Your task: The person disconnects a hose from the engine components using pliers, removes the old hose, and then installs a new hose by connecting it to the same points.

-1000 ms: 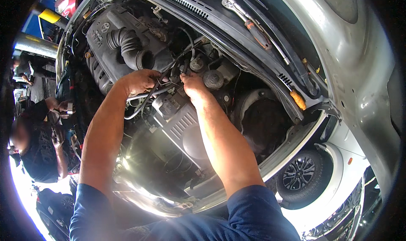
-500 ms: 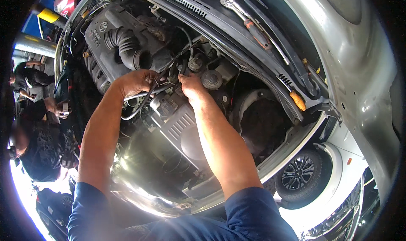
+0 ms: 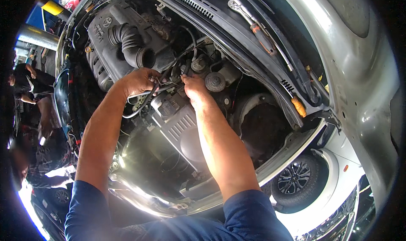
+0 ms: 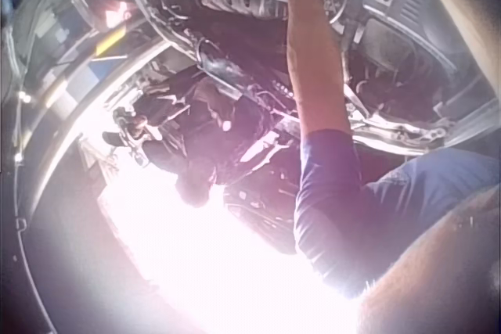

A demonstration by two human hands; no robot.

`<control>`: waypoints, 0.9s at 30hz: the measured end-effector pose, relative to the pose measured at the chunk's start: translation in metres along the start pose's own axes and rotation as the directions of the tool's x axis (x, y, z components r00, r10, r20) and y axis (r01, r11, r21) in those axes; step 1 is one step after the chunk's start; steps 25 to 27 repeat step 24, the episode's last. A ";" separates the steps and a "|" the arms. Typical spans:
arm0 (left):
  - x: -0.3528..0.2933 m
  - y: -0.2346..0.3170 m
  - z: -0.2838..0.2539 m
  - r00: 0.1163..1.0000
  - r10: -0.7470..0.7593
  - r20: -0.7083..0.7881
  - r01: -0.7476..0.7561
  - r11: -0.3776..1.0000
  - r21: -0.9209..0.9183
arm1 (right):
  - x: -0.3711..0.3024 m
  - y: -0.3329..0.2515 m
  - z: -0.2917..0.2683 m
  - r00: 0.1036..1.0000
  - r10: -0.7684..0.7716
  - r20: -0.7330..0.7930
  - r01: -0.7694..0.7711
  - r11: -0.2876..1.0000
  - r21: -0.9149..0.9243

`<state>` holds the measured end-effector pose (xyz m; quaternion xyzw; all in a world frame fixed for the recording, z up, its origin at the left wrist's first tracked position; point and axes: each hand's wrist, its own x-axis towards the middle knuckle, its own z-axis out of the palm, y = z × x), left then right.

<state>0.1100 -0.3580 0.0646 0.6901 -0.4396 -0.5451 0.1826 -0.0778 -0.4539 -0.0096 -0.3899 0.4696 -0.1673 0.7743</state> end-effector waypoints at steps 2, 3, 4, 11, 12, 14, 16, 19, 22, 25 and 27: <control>0.001 -0.001 0.000 1.000 0.007 0.004 -0.007 1.000 0.013 | -0.002 -0.001 0.001 1.000 -0.005 0.010 0.004 1.000 0.014; 0.001 -0.001 0.000 1.000 -0.002 -0.001 0.002 1.000 0.029 | -0.003 -0.002 0.002 1.000 -0.005 0.008 0.005 1.000 0.016; 0.002 0.000 0.000 1.000 -0.003 0.005 0.003 1.000 0.024 | -0.004 -0.003 0.002 1.000 0.013 -0.001 -0.013 1.000 0.008; 0.001 0.007 -0.001 0.994 -0.057 0.093 0.061 0.997 -0.047 | -0.008 -0.008 0.003 1.000 0.016 -0.006 -0.016 0.999 -0.046; 0.001 0.008 -0.001 0.991 -0.079 0.104 0.082 0.996 -0.023 | -0.009 -0.009 0.003 1.000 0.016 -0.005 -0.016 0.999 -0.045; 0.004 0.008 0.000 0.990 -0.092 0.108 0.093 0.996 -0.003 | -0.011 -0.010 0.003 1.000 0.015 -0.004 -0.015 0.998 -0.068; 0.006 0.006 0.001 0.988 -0.109 0.107 0.107 0.994 0.019 | -0.011 -0.012 0.004 1.000 0.027 -0.010 -0.027 0.996 -0.081; 0.010 0.004 0.003 0.996 -0.045 0.074 0.037 0.994 0.101 | -0.012 -0.013 0.004 1.000 0.022 0.002 -0.022 0.996 -0.081; 0.012 0.004 0.005 0.993 -0.095 0.066 0.091 0.994 0.057 | -0.015 -0.013 0.005 1.000 0.022 0.004 -0.021 0.998 -0.064; 0.012 0.005 0.005 0.993 -0.116 0.035 0.111 0.987 0.117 | -0.015 -0.015 0.006 1.000 0.025 -0.001 -0.025 0.998 -0.062; 0.012 0.005 0.005 0.993 -0.116 0.035 0.111 0.987 0.117 | -0.015 -0.015 0.006 1.000 0.025 -0.001 -0.025 0.998 -0.062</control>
